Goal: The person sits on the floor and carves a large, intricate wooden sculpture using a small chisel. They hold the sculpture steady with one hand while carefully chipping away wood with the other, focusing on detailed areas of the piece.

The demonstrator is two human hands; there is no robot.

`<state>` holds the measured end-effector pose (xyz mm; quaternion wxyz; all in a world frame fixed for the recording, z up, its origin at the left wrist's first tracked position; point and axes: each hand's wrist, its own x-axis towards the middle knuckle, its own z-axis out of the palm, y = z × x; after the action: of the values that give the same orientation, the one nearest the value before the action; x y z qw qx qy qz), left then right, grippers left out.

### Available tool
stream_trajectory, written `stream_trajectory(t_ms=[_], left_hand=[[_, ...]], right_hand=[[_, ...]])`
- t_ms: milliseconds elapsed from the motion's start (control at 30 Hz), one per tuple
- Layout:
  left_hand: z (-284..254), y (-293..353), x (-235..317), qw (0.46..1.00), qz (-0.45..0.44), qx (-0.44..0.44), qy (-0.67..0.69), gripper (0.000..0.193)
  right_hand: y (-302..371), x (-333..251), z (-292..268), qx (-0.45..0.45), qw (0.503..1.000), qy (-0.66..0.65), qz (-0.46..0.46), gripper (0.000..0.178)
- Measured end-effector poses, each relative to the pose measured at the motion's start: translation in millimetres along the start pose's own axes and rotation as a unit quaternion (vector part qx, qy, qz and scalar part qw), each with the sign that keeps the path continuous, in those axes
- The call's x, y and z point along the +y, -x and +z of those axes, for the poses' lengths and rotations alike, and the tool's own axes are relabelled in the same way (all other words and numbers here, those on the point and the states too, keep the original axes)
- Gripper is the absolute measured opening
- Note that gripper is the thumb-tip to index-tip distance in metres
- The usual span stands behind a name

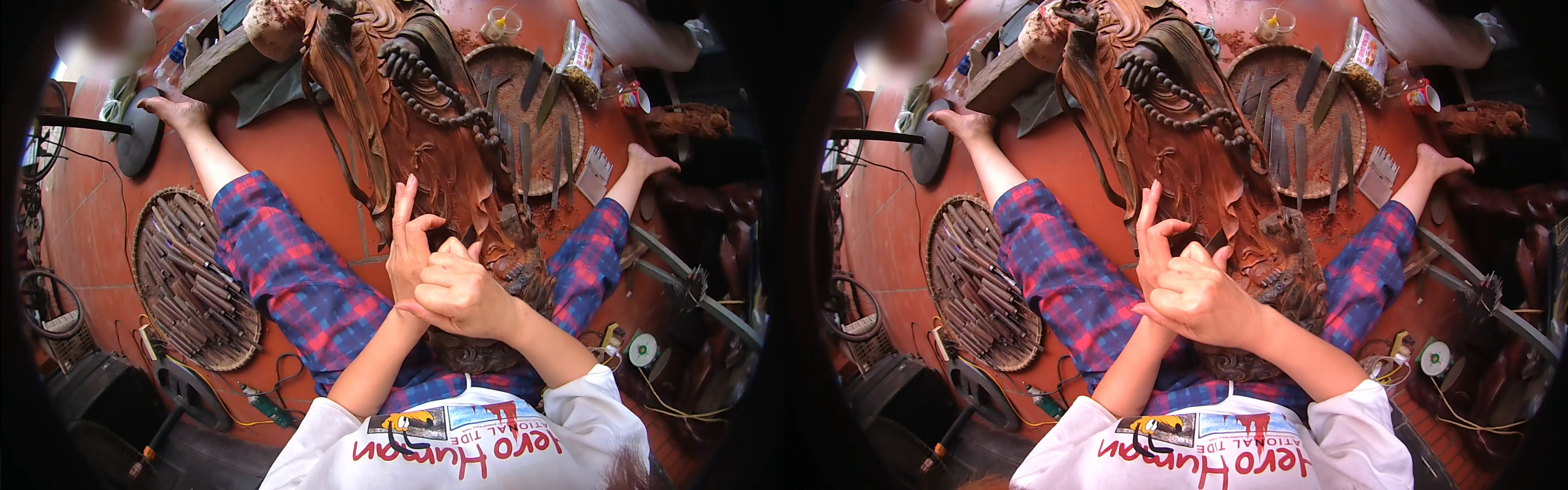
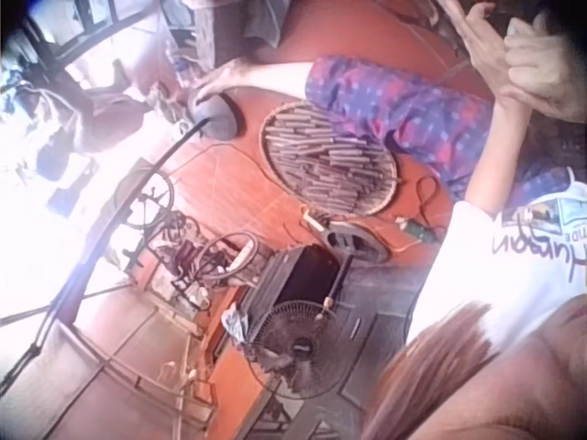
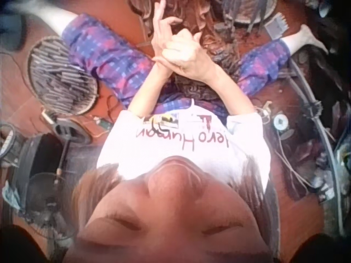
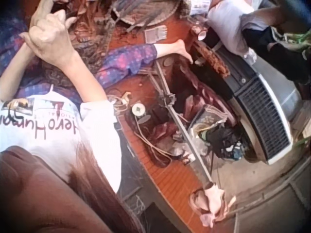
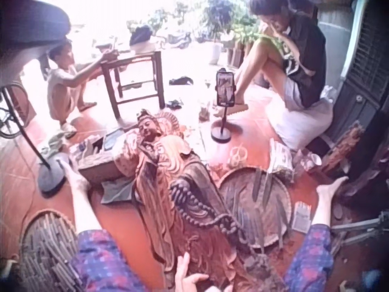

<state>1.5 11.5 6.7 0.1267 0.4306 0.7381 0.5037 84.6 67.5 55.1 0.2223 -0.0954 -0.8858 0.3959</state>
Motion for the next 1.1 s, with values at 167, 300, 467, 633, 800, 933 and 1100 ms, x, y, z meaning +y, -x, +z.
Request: stream_trajectory(t_ms=[167, 300, 467, 633, 800, 933, 1100], left_hand=[[-6.9, 1.7, -11.3, 0.996, 0.083, 0.018, 0.023, 0.044], [-9.1, 8.5, -26.6, 0.985, 0.169, 0.017, -0.031, 0.033], [0.2, -6.9, -6.0, 0.989, 0.146, 0.029, -0.013, 0.028], [0.8, 0.1, -13.5, 0.992, 0.120, 0.016, -0.041, 0.034], [4.5, 1.2, -5.9, 0.994, 0.094, 0.031, -0.038, 0.040], [2.9, 6.6, -9.3, 0.997, 0.060, 0.050, 0.000, 0.042], [6.6, 2.3, -1.3, 0.998, 0.057, 0.039, -0.009, 0.040]], right_hand=[[-1.4, -1.9, -12.7, -0.088, 0.994, -0.043, -0.054, 0.036], [6.8, -0.3, -19.8, -0.110, 0.992, -0.032, -0.046, 0.037], [9.1, 6.8, -13.5, -0.070, 0.997, -0.024, -0.027, 0.037], [6.8, 9.7, -20.1, -0.091, 0.993, -0.065, -0.025, 0.040], [10.3, 9.7, -17.9, -0.027, 0.995, -0.082, -0.040, 0.039], [0.7, 8.2, -1.1, -0.012, 0.997, -0.059, -0.040, 0.040], [4.8, 5.3, -9.5, -0.015, 0.998, -0.040, -0.041, 0.041]])
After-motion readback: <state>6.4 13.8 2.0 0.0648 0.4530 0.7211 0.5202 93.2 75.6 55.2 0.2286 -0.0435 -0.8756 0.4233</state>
